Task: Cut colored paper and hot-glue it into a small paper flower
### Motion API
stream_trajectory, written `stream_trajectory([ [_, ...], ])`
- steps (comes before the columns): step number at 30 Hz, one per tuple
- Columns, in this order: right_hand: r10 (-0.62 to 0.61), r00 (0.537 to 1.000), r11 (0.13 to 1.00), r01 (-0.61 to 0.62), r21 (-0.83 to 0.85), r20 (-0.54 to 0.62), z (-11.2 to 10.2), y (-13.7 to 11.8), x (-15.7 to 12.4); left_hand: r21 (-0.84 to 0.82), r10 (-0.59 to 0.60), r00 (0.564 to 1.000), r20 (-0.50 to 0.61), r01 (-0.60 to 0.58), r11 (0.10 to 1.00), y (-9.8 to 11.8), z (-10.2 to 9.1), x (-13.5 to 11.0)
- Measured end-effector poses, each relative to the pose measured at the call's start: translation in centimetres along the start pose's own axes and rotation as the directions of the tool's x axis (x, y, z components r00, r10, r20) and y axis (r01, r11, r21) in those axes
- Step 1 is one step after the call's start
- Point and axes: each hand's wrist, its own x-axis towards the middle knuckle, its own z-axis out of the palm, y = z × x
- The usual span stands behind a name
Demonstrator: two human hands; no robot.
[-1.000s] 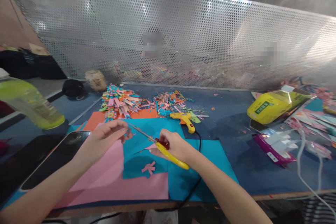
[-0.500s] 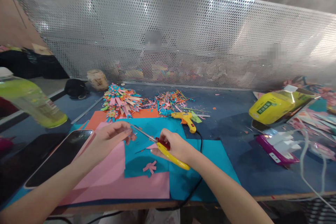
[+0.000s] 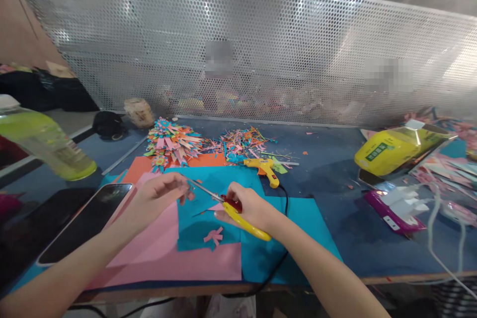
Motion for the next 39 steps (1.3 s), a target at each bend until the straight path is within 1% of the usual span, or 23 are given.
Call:
stream_trajectory([
  [8, 0.000, 1.000, 1.000, 0.000, -0.031, -0.001, -0.06, 0.09, -0.03, 0.004, -0.002, 1.000, 0.000, 0.002, 1.000, 0.00, 0.06, -0.03],
  [14, -0.007, 1.000, 1.000, 0.007, -0.009, 0.009, -0.07, 0.08, -0.07, 0.016, -0.010, 1.000, -0.019, 0.010, 1.000, 0.15, 0.09, 0.03],
  [19, -0.004, 1.000, 1.000, 0.004, -0.018, 0.024, -0.12, -0.12, -0.10, 0.013, 0.022, 1.000, 0.017, -0.022, 1.000, -0.18, -0.10, 0.18],
  [24, -0.020, 0.999, 0.999, 0.021, -0.036, 0.028, -0.14, -0.09, -0.06, 0.034, 0.012, 1.000, 0.029, -0.013, 0.999, -0.23, -0.10, 0.08],
  [27, -0.013, 1.000, 0.999, 0.014, -0.035, 0.015, -0.09, 0.02, -0.05, 0.014, 0.003, 1.000, 0.029, -0.003, 1.000, -0.17, -0.01, 0.08],
  [33, -0.006, 1.000, 0.999, 0.007, -0.031, 0.016, 0.00, -0.20, -0.10, -0.111, -0.019, 0.999, 0.031, 0.022, 0.994, -0.21, -0.05, 0.41],
  [39, -0.003, 0.999, 1.000, 0.003, -0.001, 0.032, 0.05, -0.28, 0.03, -0.098, -0.023, 0.999, 0.032, 0.026, 0.995, 0.24, 0.12, 0.27],
])
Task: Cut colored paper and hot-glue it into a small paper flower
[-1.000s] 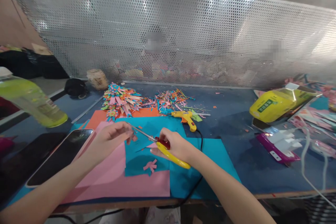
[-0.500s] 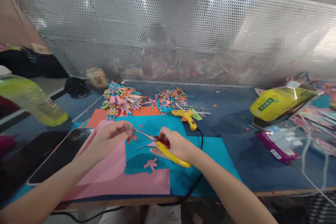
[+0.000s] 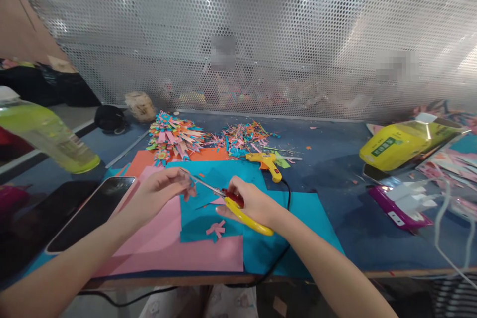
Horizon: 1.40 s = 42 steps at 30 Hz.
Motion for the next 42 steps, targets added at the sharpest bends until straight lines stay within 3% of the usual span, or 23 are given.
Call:
stream_trajectory([
  [17, 0.006, 1.000, 1.000, -0.006, -0.031, -0.010, 0.12, 0.53, 0.19, -0.039, -0.047, 0.999, 0.016, 0.047, 0.998, 0.28, 0.37, -0.16],
  [42, 0.000, 1.000, 1.000, 0.000, -0.014, -0.022, 0.12, 0.07, 0.06, -0.063, -0.023, 0.999, 0.028, 0.025, 0.998, -0.11, 0.38, -0.24],
])
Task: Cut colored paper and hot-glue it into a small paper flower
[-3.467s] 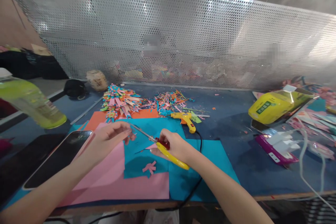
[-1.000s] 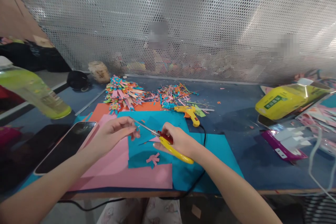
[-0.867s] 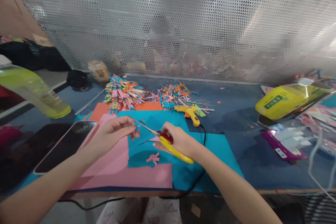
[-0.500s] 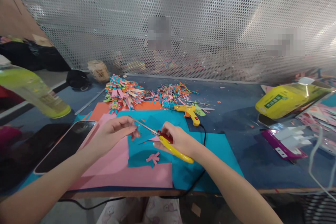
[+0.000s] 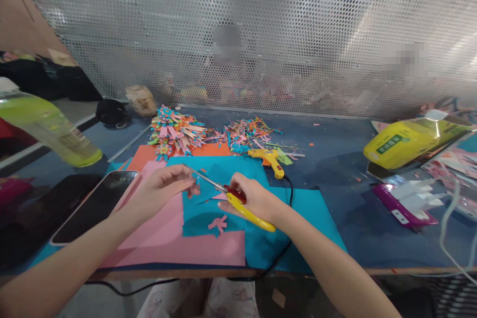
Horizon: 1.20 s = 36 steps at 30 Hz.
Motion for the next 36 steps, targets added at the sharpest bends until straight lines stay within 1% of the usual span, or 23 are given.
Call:
stream_trajectory([
  [10, 0.006, 0.999, 1.000, -0.005, -0.026, 0.036, -0.17, 0.18, -0.01, 0.019, -0.011, 1.000, -0.010, 0.011, 1.000, 0.19, 0.00, 0.02],
  [18, 0.003, 1.000, 1.000, -0.002, -0.024, 0.021, -0.25, 0.03, 0.05, 0.054, 0.022, 0.999, -0.031, -0.020, 0.998, 0.38, -0.15, -0.09],
  [24, 0.000, 1.000, 1.000, 0.000, -0.011, 0.025, -0.30, -0.05, -0.02, 0.074, 0.018, 0.998, -0.062, -0.013, 0.997, 0.78, -0.05, -0.09],
  [32, 0.000, 1.000, 1.000, 0.000, -0.018, 0.024, -0.30, 0.13, -0.07, 0.064, 0.036, 0.998, -0.060, -0.032, 0.997, 0.64, -0.34, -0.10],
  [36, -0.010, 1.000, 1.000, 0.011, -0.008, 0.025, -0.21, 0.25, -0.09, 0.089, 0.037, 0.997, -0.072, -0.030, 0.996, 0.61, -0.46, -0.10],
])
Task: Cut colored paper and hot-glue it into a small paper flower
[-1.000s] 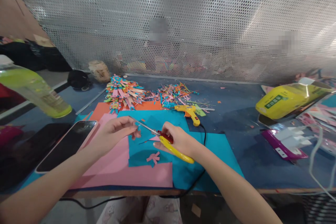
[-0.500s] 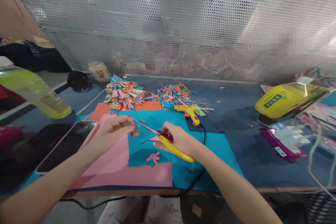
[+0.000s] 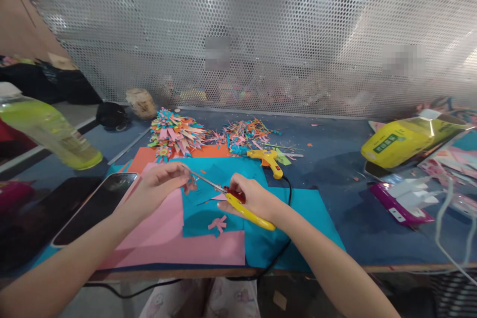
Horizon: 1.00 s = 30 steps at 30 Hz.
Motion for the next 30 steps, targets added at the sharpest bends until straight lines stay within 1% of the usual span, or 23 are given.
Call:
stream_trajectory([
  [6, 0.007, 1.000, 1.000, -0.008, -0.012, -0.018, -0.10, -0.04, -0.03, 0.038, -0.003, 1.000, -0.016, 0.003, 0.999, 0.24, -0.16, -0.06],
  [10, 0.010, 1.000, 1.000, -0.010, -0.024, -0.008, -0.25, -0.30, -0.05, 0.054, -0.017, 0.999, -0.034, 0.019, 0.998, 0.49, -0.18, 0.02],
  [14, 0.010, 1.000, 1.000, -0.010, -0.027, -0.015, -0.20, -0.26, -0.02, 0.023, -0.027, 0.998, -0.055, 0.028, 0.999, 0.27, -0.24, 0.16],
  [16, 0.011, 1.000, 1.000, -0.012, -0.028, -0.021, -0.15, -0.18, -0.01, 0.014, -0.016, 0.999, -0.040, 0.017, 1.000, 0.16, -0.27, 0.19],
  [19, 0.011, 1.000, 0.999, -0.011, -0.030, -0.023, -0.15, -0.19, -0.03, 0.050, -0.013, 1.000, -0.005, 0.013, 0.999, 0.28, -0.25, 0.16],
  [22, 0.012, 1.000, 0.999, -0.012, -0.032, -0.017, -0.25, -0.37, -0.09, 0.066, -0.014, 1.000, -0.018, 0.015, 0.998, 0.50, -0.23, 0.08],
  [26, 0.021, 1.000, 0.999, -0.022, -0.036, -0.005, -0.36, -0.51, -0.11, 0.047, -0.012, 0.999, -0.050, 0.014, 0.999, 0.29, -0.31, 0.10],
  [30, 0.022, 1.000, 0.999, -0.023, -0.034, -0.010, -0.36, -0.46, -0.11, 0.016, -0.021, 0.998, -0.056, 0.022, 1.000, -0.08, -0.36, 0.17],
])
